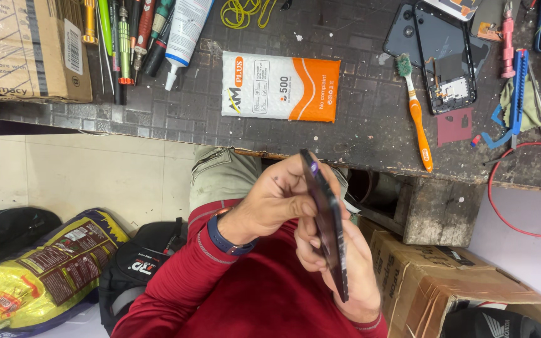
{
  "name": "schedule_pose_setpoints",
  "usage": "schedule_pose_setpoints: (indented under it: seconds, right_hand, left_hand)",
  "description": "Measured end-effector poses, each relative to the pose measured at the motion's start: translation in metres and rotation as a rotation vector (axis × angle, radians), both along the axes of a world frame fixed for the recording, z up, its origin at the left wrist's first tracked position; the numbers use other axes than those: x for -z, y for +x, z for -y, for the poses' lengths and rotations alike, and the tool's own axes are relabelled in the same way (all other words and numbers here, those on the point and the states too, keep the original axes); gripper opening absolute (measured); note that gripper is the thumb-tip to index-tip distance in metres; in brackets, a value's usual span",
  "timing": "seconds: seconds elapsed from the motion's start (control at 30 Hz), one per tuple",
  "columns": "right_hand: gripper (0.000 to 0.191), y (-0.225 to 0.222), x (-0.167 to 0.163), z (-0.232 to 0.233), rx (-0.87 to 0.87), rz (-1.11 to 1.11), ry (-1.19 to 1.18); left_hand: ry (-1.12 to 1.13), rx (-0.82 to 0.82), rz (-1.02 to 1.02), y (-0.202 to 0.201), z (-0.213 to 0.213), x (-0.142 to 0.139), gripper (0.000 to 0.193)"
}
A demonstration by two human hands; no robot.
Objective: The person installs a new battery into a disassembled smartphone, then attaches the back cover and aligns the frame. They handle the phone, battery, and frame by hand, connecting internal components and securing the casing.
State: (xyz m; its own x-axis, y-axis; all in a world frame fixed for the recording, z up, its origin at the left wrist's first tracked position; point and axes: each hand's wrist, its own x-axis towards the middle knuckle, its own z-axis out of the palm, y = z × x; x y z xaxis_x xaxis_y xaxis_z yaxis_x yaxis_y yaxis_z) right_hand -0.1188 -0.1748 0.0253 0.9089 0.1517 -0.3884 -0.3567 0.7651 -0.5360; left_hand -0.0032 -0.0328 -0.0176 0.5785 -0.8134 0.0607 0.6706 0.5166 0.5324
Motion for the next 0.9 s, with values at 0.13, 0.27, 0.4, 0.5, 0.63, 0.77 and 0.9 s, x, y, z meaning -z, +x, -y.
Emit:
schedule_pose_setpoints:
  seconds: [0.13,0.27,0.4,0.5,0.63,0.77,0.9]
  right_hand:
    - [0.031,0.0,-0.006,-0.003,0.012,-0.058,-0.035]
    - [0.027,0.001,-0.008,-0.004,-0.006,-0.039,-0.072]
    - [0.032,-0.001,-0.005,-0.004,0.022,-0.043,-0.003]
    - [0.028,-0.004,-0.003,-0.005,0.056,-0.136,-0.144]
    - [0.025,0.003,0.003,-0.009,-0.037,0.008,-0.513]
    - [0.022,0.013,-0.001,-0.006,-0.123,0.023,-0.778]
    - [0.027,0.025,-0.01,0.002,-0.151,0.096,-1.16]
  left_hand:
    - [0.047,0.0,-0.07,-0.003,0.002,0.012,0.042]
    - [0.02,-0.04,-0.002,-0.006,0.002,0.023,0.038]
    - [0.043,-0.053,-0.009,-0.006,0.001,0.022,0.038]
    - [0.062,-0.061,-0.043,-0.004,0.001,0.014,0.037]
    - [0.074,-0.064,-0.173,0.0,0.001,0.0,0.042]
    - [0.085,-0.163,-0.254,0.001,0.009,-0.007,0.039]
    - [0.111,-0.207,-0.399,0.001,0.015,-0.007,0.035]
